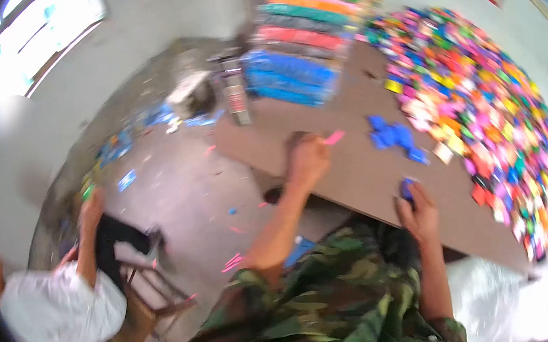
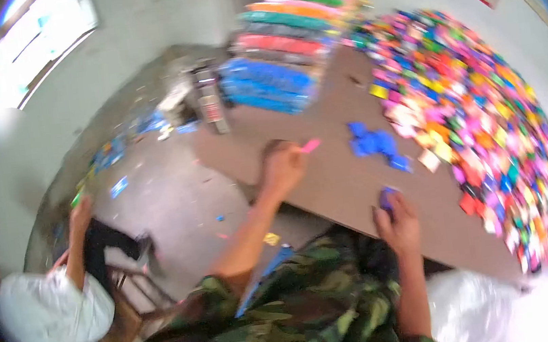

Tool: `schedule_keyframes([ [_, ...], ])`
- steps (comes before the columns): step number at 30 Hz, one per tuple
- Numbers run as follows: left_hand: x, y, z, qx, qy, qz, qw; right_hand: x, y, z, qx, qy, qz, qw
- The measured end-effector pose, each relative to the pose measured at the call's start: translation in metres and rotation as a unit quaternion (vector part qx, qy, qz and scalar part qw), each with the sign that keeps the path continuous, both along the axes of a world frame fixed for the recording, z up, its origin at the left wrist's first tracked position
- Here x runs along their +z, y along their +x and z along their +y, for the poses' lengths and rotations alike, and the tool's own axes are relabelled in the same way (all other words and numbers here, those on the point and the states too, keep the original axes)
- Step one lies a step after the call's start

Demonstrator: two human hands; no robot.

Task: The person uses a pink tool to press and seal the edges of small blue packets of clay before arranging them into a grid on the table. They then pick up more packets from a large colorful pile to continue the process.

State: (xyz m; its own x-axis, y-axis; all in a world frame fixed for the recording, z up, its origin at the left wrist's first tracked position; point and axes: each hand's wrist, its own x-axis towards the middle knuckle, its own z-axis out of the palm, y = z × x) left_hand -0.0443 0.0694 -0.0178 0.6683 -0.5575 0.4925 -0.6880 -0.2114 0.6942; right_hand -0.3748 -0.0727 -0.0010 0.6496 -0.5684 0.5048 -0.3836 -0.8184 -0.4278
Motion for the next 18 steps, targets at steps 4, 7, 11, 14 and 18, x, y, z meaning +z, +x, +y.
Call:
schedule_keyframes([
  [4, -0.014, 0.010, -0.005, -0.028, -0.061, -0.051, 0.996, 0.001, -0.001, 0.001, -0.013, -0.005, -0.016, 1.000],
  [7, -0.008, -0.010, -0.009, -0.050, -0.063, -0.025, 0.996, 0.002, -0.006, 0.001, -0.017, -0.007, -0.003, 1.000],
  [11, 0.008, -0.052, -0.020, -0.118, -0.040, -0.014, 0.992, 0.001, -0.003, 0.000, -0.032, 0.007, 0.022, 0.999],
  [14, 0.017, -0.088, -0.033, -0.173, -0.011, -0.023, 0.985, -0.001, -0.003, 0.001, -0.031, -0.018, 0.026, 0.999],
  [18, 0.040, -0.123, -0.046, -0.227, 0.017, -0.004, 0.974, -0.007, -0.004, 0.000, -0.032, -0.036, 0.003, 0.999],
])
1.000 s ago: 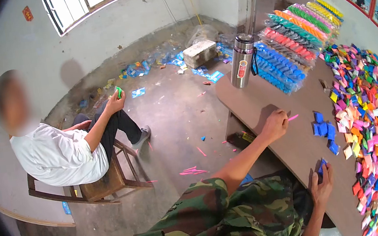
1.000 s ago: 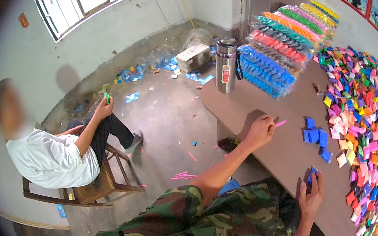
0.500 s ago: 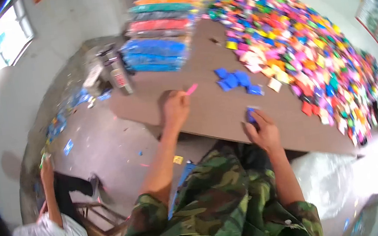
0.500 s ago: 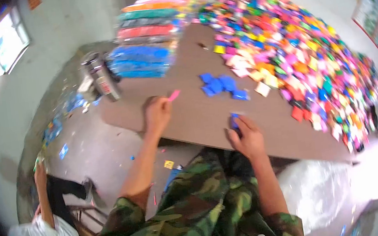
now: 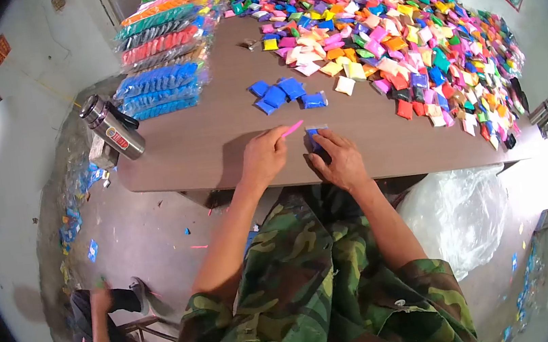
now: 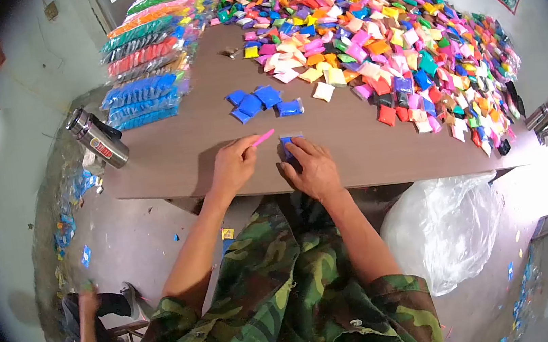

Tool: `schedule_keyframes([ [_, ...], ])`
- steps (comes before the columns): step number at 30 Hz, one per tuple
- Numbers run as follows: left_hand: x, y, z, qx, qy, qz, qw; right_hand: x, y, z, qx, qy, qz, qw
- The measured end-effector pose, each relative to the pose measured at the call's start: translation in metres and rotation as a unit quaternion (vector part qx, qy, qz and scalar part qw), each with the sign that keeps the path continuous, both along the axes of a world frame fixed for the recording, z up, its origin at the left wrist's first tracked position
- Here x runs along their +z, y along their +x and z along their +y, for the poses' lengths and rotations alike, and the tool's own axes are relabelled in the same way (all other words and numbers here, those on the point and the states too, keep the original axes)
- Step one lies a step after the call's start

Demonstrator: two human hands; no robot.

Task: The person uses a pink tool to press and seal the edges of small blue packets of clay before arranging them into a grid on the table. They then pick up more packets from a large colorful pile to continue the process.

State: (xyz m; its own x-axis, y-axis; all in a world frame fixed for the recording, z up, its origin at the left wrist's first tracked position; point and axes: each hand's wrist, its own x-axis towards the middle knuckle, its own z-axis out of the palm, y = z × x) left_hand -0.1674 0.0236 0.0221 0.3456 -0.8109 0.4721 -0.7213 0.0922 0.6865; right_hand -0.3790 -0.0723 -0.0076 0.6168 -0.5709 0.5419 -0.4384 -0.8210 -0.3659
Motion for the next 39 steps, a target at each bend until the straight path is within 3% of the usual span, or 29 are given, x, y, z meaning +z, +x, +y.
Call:
schedule_keyframes([
  [11, -0.017, -0.028, -0.013, -0.005, 0.069, -0.036, 0.997, 0.005, -0.005, 0.005, 0.027, -0.016, -0.033, 0.999],
  [20, -0.024, 0.011, -0.038, 0.024, 0.117, -0.132, 0.984, 0.010, -0.005, 0.002, 0.021, 0.021, -0.040, 0.999],
  [23, -0.002, 0.013, -0.036, 0.029, 0.183, -0.036, 0.982, 0.012, -0.004, 0.002, 0.013, 0.037, -0.048, 0.998],
  [26, 0.013, -0.011, -0.026, -0.022, 0.175, 0.048, 0.983, 0.013, -0.003, -0.001, 0.014, 0.046, -0.043, 0.998],
  [29, -0.011, -0.021, -0.034, -0.036, 0.119, -0.030, 0.992, 0.019, -0.002, -0.003, 0.018, 0.072, -0.045, 0.996],
  [34, -0.001, 0.006, -0.044, -0.003, 0.174, -0.065, 0.983, 0.021, -0.005, -0.007, 0.031, 0.078, -0.038, 0.996],
  [39, 0.010, -0.015, -0.055, -0.107, 0.140, -0.031, 0.984, 0.016, -0.005, -0.007, 0.032, 0.088, -0.053, 0.994],
])
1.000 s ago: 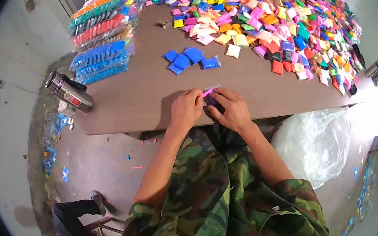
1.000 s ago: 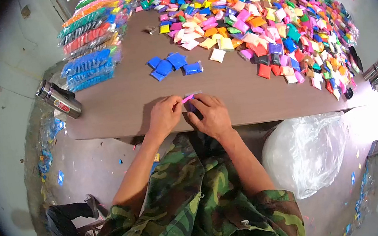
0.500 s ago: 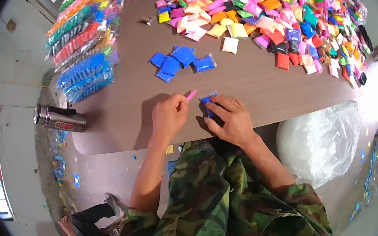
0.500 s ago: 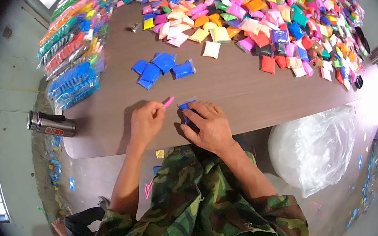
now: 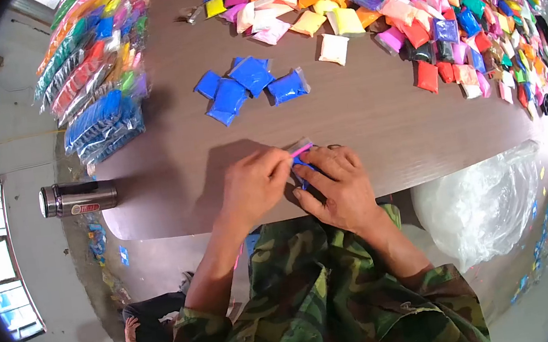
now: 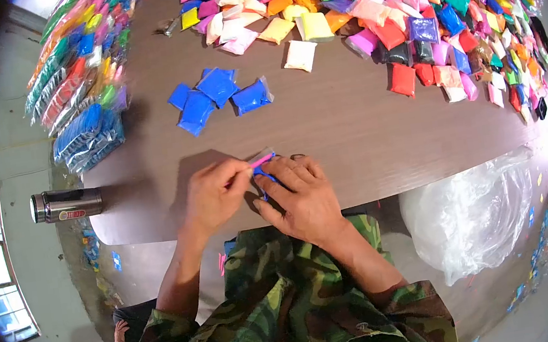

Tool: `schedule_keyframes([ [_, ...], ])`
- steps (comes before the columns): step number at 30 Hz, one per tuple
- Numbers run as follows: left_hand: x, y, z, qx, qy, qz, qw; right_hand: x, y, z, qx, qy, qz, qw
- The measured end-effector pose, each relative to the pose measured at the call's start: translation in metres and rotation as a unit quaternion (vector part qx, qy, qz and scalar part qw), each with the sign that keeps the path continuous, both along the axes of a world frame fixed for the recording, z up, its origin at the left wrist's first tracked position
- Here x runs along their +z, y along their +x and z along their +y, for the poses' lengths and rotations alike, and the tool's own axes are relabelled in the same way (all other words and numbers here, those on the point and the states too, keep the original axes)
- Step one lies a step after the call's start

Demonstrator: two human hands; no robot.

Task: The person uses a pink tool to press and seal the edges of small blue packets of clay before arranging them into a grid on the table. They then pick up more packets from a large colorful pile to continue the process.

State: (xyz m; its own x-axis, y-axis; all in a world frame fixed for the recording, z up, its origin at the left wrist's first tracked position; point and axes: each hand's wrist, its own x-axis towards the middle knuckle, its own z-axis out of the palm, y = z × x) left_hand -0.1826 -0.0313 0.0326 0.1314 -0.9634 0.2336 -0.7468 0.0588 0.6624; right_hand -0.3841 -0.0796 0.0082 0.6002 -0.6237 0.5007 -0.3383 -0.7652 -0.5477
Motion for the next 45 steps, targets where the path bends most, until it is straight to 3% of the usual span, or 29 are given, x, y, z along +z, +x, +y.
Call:
schedule_keyframes([
  [7, -0.001, 0.011, -0.037, -0.048, 0.039, -0.117, 0.991, 0.000, -0.003, -0.003, 0.002, 0.000, -0.012, 1.000],
  [13, 0.035, -0.007, -0.011, 0.027, 0.138, 0.068, 0.988, -0.006, -0.004, 0.004, -0.042, 0.059, -0.070, 0.995],
  [16, 0.001, -0.019, 0.013, 0.024, 0.068, 0.045, 0.996, -0.005, -0.005, 0.001, -0.042, 0.029, -0.072, 0.996],
  [20, -0.009, -0.006, 0.014, 0.077, 0.063, -0.041, 0.994, -0.010, -0.004, 0.000, -0.039, 0.004, -0.051, 0.998],
  [24, 0.004, 0.000, 0.010, 0.116, 0.083, 0.033, 0.989, -0.008, -0.003, 0.000, -0.041, 0.003, -0.054, 0.998],
  [27, -0.011, -0.016, 0.022, 0.007, -0.028, 0.038, 0.999, -0.005, -0.002, 0.000, -0.045, 0.006, -0.046, 0.998],
  [31, -0.014, -0.006, 0.016, 0.053, 0.033, -0.012, 0.998, -0.004, -0.002, 0.000, -0.054, -0.001, -0.042, 0.998],
  [34, -0.014, 0.003, 0.011, 0.078, 0.007, -0.013, 0.997, -0.005, -0.002, 0.002, -0.057, -0.001, -0.035, 0.998],
  [38, 0.001, -0.022, 0.031, 0.079, 0.044, 0.092, 0.992, 0.003, -0.003, 0.002, -0.062, 0.015, -0.043, 0.997],
  [43, -0.021, -0.014, 0.029, 0.098, 0.009, -0.032, 0.995, -0.002, -0.004, 0.002, -0.055, 0.015, -0.017, 0.998],
  [45, -0.020, -0.008, 0.027, 0.114, 0.013, 0.001, 0.993, 0.000, -0.004, 0.002, -0.049, 0.018, -0.007, 0.999],
])
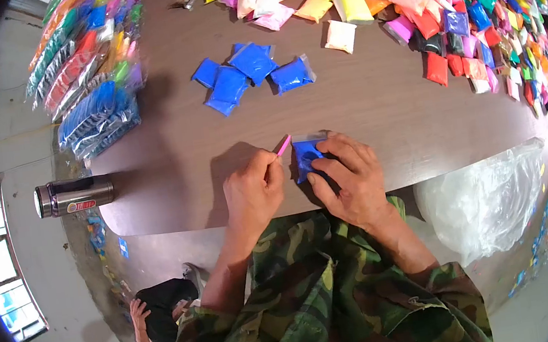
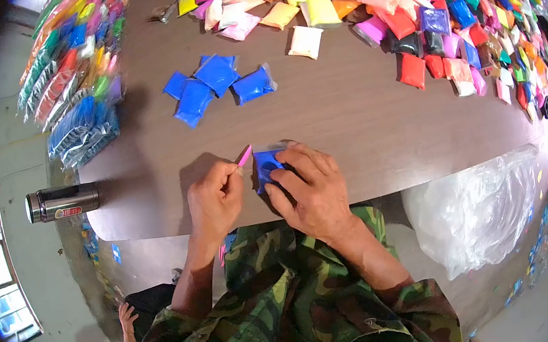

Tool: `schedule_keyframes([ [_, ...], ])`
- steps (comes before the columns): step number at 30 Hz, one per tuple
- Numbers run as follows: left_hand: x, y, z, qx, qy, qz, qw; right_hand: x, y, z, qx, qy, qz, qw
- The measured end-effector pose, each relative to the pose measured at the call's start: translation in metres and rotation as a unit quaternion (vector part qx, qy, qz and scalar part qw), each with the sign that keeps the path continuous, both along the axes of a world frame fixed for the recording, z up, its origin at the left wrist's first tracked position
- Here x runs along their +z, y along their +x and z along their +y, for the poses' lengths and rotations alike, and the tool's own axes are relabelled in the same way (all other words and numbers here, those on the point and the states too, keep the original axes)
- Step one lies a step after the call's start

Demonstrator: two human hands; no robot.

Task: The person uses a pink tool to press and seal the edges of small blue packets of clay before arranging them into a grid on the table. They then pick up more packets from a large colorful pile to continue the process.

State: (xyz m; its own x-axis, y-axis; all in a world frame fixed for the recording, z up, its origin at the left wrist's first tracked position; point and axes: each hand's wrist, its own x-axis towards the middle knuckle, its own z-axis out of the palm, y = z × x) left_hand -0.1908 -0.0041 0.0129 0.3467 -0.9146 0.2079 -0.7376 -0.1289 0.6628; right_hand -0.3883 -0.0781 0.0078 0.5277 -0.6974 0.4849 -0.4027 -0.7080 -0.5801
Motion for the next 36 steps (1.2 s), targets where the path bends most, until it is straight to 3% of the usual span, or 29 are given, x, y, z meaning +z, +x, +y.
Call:
schedule_keyframes([
  [6, 0.022, -0.022, 0.015, 0.012, 0.024, 0.142, 0.990, -0.002, -0.001, -0.008, -0.001, 0.019, -0.006, 1.000],
  [9, 0.004, -0.023, 0.021, -0.011, -0.002, 0.065, 0.998, 0.002, 0.002, -0.009, 0.000, 0.014, -0.002, 1.000],
  [13, 0.001, 0.007, 0.022, 0.043, 0.018, 0.016, 0.999, -0.001, 0.003, -0.008, -0.009, 0.004, 0.004, 1.000],
  [18, 0.014, -0.010, 0.027, 0.033, 0.018, 0.142, 0.989, 0.000, 0.004, -0.006, -0.013, 0.006, 0.016, 1.000],
  [22, 0.004, -0.014, 0.029, 0.006, 0.058, 0.057, 0.997, 0.001, 0.003, -0.008, -0.008, 0.002, 0.000, 1.000],
  [25, 0.001, -0.002, 0.029, 0.055, 0.035, 0.050, 0.997, -0.002, 0.001, -0.008, -0.006, 0.006, -0.008, 1.000],
  [29, 0.020, -0.015, 0.034, 0.028, 0.008, 0.102, 0.994, 0.004, 0.002, -0.006, -0.014, -0.007, 0.009, 1.000],
  [32, 0.008, -0.027, 0.037, -0.004, 0.012, 0.026, 1.000, 0.006, 0.002, -0.006, -0.017, -0.014, 0.023, 0.999],
  [36, -0.002, 0.001, 0.045, 0.062, 0.040, -0.028, 0.997, 0.006, 0.003, -0.001, -0.045, -0.007, 0.026, 0.999],
])
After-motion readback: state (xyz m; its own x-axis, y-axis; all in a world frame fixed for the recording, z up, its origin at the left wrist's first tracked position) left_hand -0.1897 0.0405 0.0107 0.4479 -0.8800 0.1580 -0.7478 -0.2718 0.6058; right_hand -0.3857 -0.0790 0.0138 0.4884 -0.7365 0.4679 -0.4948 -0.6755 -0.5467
